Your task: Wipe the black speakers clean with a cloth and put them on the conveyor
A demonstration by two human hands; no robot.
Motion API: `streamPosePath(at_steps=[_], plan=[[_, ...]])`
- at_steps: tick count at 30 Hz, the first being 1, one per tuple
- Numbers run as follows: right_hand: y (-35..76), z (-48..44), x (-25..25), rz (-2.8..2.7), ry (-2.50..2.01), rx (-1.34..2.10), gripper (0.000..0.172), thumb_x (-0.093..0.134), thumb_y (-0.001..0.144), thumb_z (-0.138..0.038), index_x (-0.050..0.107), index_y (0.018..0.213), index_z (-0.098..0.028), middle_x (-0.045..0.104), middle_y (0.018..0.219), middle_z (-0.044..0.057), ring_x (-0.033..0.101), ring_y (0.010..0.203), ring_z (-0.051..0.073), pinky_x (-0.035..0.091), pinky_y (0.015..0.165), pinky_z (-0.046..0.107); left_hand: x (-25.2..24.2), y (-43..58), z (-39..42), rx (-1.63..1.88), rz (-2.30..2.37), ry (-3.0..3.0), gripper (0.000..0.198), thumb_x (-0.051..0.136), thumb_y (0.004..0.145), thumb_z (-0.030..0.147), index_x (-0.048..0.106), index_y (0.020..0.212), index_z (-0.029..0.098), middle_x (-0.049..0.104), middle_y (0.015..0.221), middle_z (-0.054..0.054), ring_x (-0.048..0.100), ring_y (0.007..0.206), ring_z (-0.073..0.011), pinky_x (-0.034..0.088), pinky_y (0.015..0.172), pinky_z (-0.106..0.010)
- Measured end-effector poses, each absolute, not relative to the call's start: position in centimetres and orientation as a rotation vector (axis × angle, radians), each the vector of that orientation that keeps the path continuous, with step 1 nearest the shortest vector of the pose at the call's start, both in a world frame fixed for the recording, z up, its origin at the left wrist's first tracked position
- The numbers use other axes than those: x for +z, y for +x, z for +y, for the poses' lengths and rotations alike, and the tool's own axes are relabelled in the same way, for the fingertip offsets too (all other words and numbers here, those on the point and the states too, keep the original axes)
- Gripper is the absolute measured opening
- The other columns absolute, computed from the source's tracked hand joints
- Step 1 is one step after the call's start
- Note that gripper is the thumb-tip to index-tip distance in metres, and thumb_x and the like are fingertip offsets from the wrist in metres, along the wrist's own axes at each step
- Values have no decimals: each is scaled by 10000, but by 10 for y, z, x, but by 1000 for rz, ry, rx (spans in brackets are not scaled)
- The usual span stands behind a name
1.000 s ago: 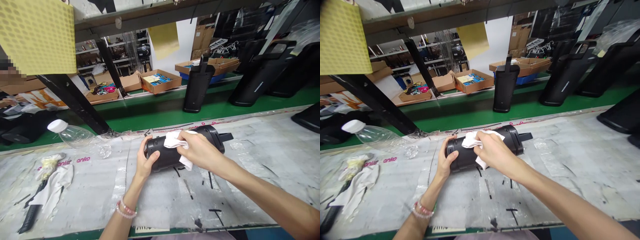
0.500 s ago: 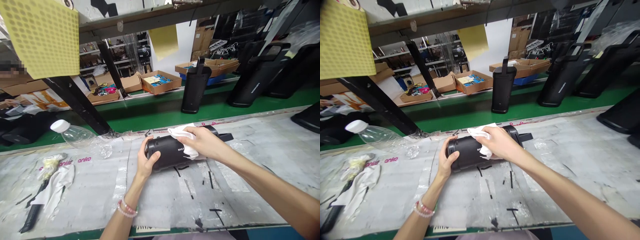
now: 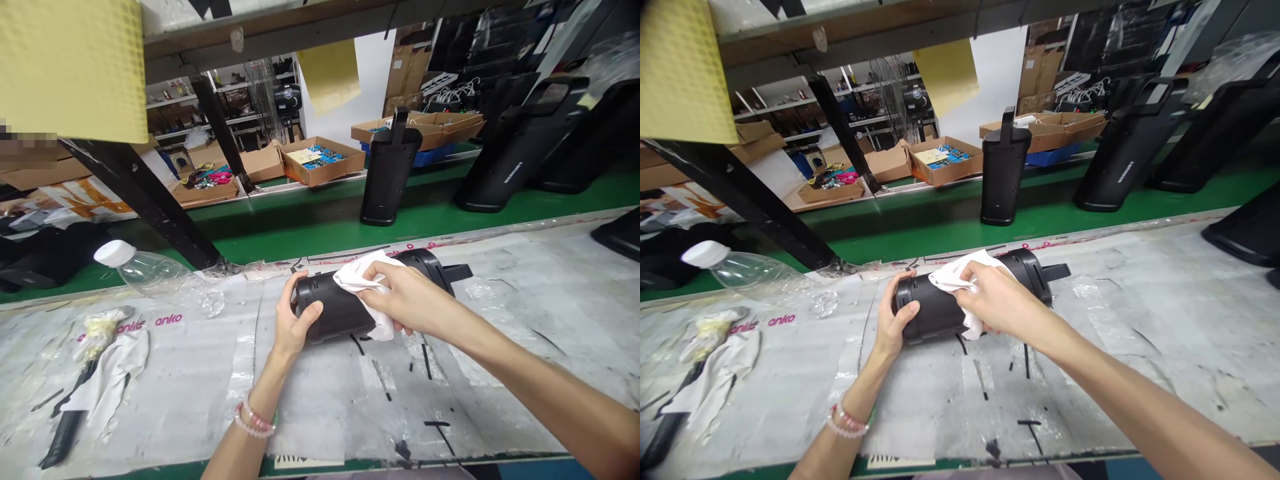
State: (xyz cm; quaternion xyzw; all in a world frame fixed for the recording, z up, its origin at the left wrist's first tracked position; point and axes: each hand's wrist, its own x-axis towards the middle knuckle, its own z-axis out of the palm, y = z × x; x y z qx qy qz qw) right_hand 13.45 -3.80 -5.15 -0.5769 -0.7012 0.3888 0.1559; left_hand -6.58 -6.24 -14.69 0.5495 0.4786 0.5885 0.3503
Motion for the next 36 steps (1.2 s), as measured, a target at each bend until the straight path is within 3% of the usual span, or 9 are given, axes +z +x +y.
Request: streamPosePath(at_steps=[7,11,18,23,26,30,33,36], plan=[[128,-39,-55,-2145,-1509,915,31,489,772,-212,476,799,-219,502,550,-61,455,416,99,280,439,213,-148,-66,-63,1529,1212,1456,557,704,740,469,552,1205,204,648,1140,-73,632,1003,-265,513,822,-351],[128,-39,-58,-2117,-1579,813,51,473,761,-203,429,773,-227,463,542,-68,428,436,100,270,448,215,-148,-66,-64,1533,1211,1476,551,692,746,474,548,1205,205,646,1139,-74,629,1012,-264,508,825,-351],[134,-39,-59,-1920,-1678,978,82,498,742,-230,436,796,-236,474,473,-78,478,337,129,278,324,209,-147,-68,-63,1514,1236,1475,545,685,746,484,548,1194,205,650,1120,-78,633,991,-264,510,816,-358],[120,-43,-62,-1936,-1448,1298,75,510,764,-228,481,832,-225,507,518,-78,491,345,117,306,316,200,-148,-68,-61,1518,1218,1466,575,694,722,498,545,1193,205,655,1102,-71,637,970,-265,510,810,-361],[137,-33,-53,-1904,-1545,1021,47,531,778,-217,557,812,-198,518,493,-58,471,354,110,311,357,211,-147,-68,-61,1522,1240,1435,544,684,738,496,558,1180,206,650,1116,-67,637,959,-254,506,809,-353],[171,-29,-43,-1827,-1669,657,175,534,861,-342,628,847,-195,553,544,-25,484,425,128,322,410,243,-147,-68,-61,1523,1231,1439,538,691,742,488,559,1184,211,651,1116,-63,638,950,-244,507,810,-344],[172,-41,-56,-1920,-1488,272,208,515,914,-352,654,894,-198,625,724,32,566,600,168,417,523,276,-147,-68,-62,1521,1229,1438,534,688,746,490,556,1180,209,650,1118,-67,636,962,-249,509,814,-347],[153,-55,-82,-2048,-1072,-123,146,510,922,-200,646,965,-169,646,956,116,611,883,233,514,741,348,-147,-67,-62,1517,1234,1441,547,682,749,499,548,1190,205,645,1138,-76,633,989,-261,510,832,-359]])
